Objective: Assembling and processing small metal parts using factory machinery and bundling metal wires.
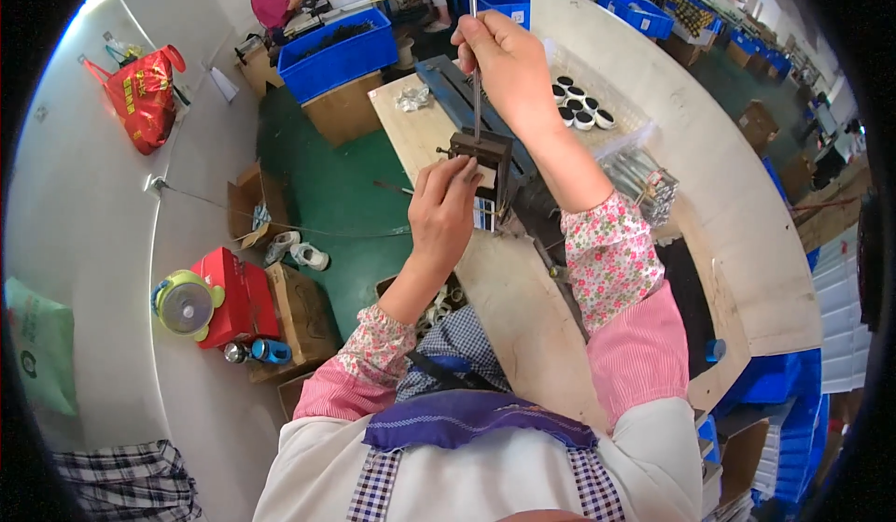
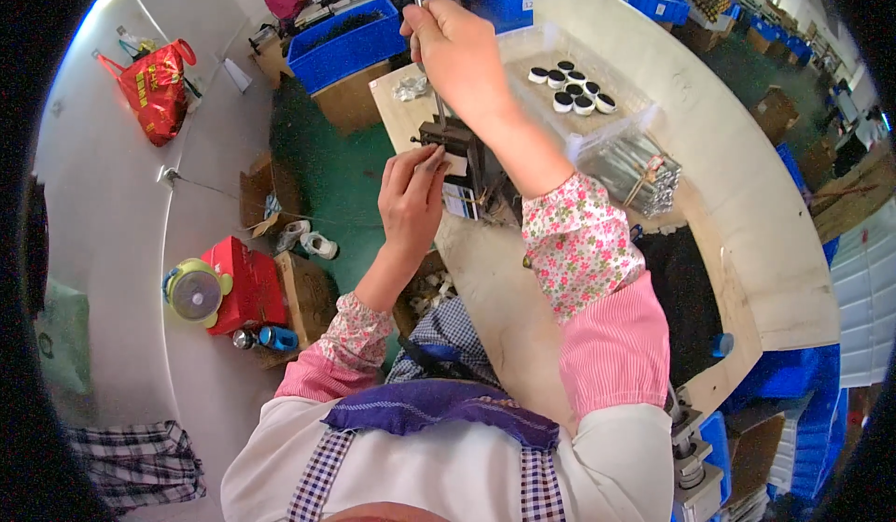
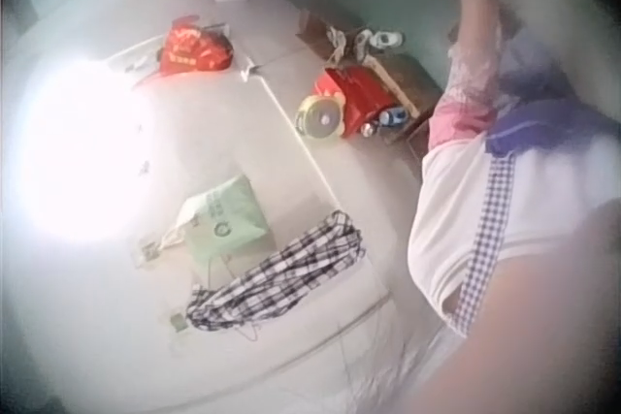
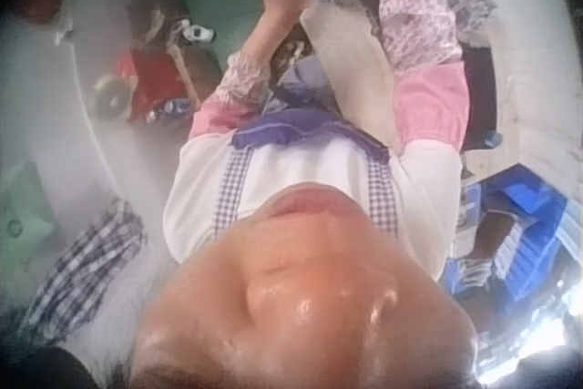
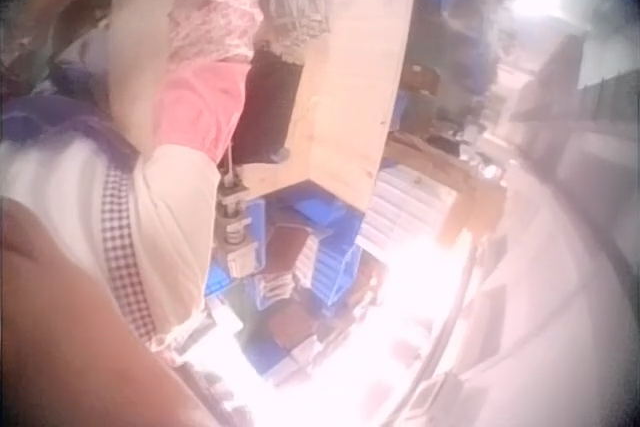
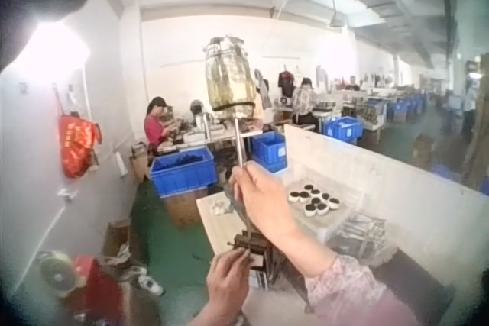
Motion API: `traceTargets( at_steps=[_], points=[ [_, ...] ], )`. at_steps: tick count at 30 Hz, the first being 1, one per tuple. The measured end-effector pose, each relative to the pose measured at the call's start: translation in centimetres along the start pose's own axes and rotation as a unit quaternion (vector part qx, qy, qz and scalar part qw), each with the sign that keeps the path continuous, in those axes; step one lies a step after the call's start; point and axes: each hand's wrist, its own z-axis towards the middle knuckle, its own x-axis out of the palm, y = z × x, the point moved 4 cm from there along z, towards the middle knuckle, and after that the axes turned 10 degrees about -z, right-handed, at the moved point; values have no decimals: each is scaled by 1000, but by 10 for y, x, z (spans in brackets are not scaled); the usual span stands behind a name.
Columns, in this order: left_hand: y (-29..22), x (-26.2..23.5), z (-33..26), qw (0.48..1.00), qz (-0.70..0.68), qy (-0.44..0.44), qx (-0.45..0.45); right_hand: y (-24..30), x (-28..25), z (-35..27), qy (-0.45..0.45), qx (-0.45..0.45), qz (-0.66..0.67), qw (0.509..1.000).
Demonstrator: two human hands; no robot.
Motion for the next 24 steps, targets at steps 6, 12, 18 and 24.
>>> traceTargets(
  at_steps=[6,12,18,24],
  points=[
    [-3,-1,-9,1000,-9,-8,20,-6,-2,-10,12,31,-1,999],
    [-7,-7,1,1000,-15,6,23,-6,-5,-9,36,101,9,994],
    [-10,-11,7,997,14,51,53,-5,-4,-10,36,88,32,995],
    [-9,-6,-2,998,-34,28,51,-4,-7,-16,27,104,22,994]
  ],
)
